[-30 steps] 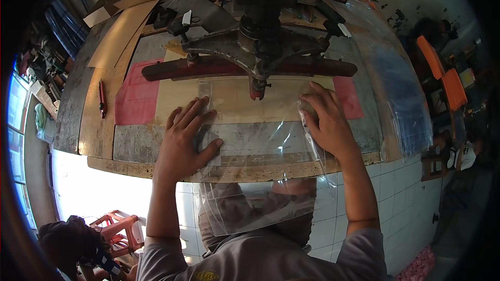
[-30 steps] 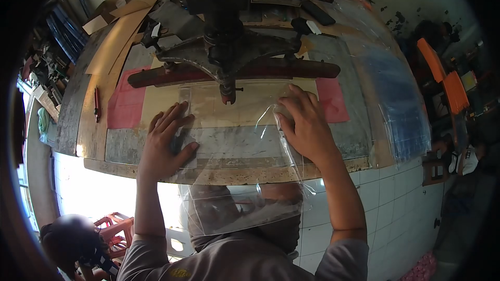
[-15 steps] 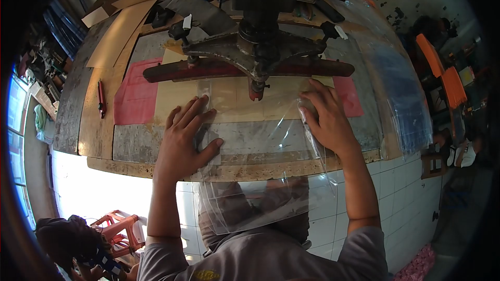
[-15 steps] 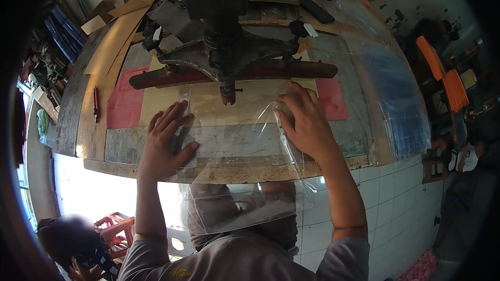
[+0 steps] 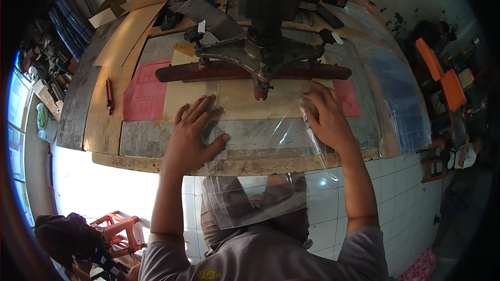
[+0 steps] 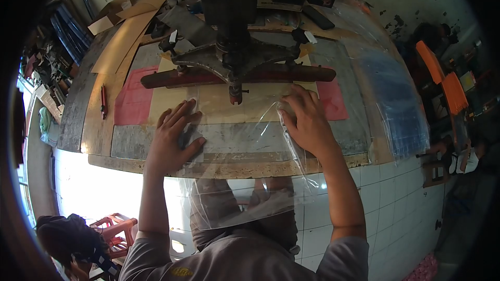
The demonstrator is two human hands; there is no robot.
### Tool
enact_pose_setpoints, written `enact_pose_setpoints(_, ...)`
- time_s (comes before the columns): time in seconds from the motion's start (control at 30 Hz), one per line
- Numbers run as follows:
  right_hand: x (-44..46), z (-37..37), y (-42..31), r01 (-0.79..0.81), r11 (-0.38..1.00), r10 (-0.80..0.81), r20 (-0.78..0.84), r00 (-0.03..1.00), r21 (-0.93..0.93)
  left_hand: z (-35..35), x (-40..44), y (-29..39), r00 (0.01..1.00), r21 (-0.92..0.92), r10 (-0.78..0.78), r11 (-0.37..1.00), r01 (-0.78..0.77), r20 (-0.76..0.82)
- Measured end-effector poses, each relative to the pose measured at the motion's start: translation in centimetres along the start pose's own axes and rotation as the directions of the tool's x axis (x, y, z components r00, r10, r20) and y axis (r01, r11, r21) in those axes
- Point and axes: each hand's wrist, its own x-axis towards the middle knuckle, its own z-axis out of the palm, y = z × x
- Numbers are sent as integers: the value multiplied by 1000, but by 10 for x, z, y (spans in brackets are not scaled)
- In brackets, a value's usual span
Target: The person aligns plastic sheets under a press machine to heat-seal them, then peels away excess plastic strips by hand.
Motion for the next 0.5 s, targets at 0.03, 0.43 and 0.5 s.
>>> enact_pose_setpoints(0.03,0,1,0,3,1000,-3,-5,1000,-1,-1,0,0,1000,-3,-5,1000,5,5)
enact_pose_setpoints(0.43,-10,0,0,72,997,-72,-100,992,5,2,-10,-3,992,-32,46,998,-50,-114)
enact_pose_setpoints(0.5,-16,-3,-2,58,998,-56,-98,994,17,3,-14,-3,988,-38,60,997,-66,-143)
